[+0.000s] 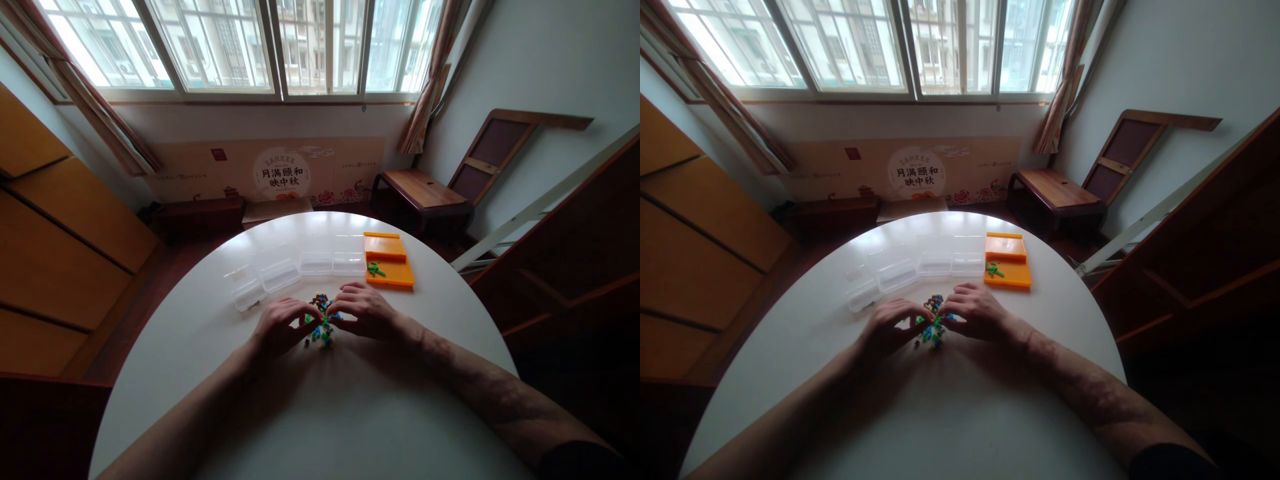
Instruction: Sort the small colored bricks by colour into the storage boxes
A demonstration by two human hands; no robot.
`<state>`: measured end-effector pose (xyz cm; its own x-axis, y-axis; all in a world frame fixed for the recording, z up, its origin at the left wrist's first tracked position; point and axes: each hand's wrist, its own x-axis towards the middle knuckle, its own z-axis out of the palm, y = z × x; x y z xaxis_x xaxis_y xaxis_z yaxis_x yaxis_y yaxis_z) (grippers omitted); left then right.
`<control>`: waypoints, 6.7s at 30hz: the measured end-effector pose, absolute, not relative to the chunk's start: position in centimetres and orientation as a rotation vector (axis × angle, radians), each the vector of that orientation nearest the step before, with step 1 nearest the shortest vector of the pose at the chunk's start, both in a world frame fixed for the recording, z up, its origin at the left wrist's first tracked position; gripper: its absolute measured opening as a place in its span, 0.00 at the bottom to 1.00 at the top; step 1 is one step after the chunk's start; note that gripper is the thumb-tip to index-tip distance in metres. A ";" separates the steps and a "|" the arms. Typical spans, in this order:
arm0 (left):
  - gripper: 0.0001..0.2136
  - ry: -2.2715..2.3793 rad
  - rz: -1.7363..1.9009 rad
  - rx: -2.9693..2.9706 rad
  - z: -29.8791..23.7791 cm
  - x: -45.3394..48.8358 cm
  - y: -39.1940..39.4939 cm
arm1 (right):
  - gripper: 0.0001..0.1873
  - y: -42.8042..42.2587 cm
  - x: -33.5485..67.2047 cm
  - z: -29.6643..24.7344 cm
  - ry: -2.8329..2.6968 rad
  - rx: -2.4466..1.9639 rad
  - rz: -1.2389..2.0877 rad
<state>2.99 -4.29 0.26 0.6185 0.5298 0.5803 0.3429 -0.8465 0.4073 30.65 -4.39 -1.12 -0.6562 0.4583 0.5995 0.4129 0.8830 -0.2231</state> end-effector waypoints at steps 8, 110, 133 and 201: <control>0.05 0.693 1.055 2.598 0.3 3.0 -4.3 | 0.01 -4.5 30.6 -0.9 -2.352 -0.607 0.098; 0.05 0.935 0.995 2.618 0.4 -0.3 -3.1 | 0.04 -1.6 37.8 -1.5 -1.746 -1.398 -0.097; 0.07 0.845 0.789 2.843 -0.5 -0.8 -2.3 | 0.04 -1.9 36.3 -2.0 -1.804 -1.351 0.022; 0.05 0.831 1.103 2.639 0.1 2.5 -4.3 | 0.05 -4.8 30.6 -0.4 -2.323 -0.681 0.125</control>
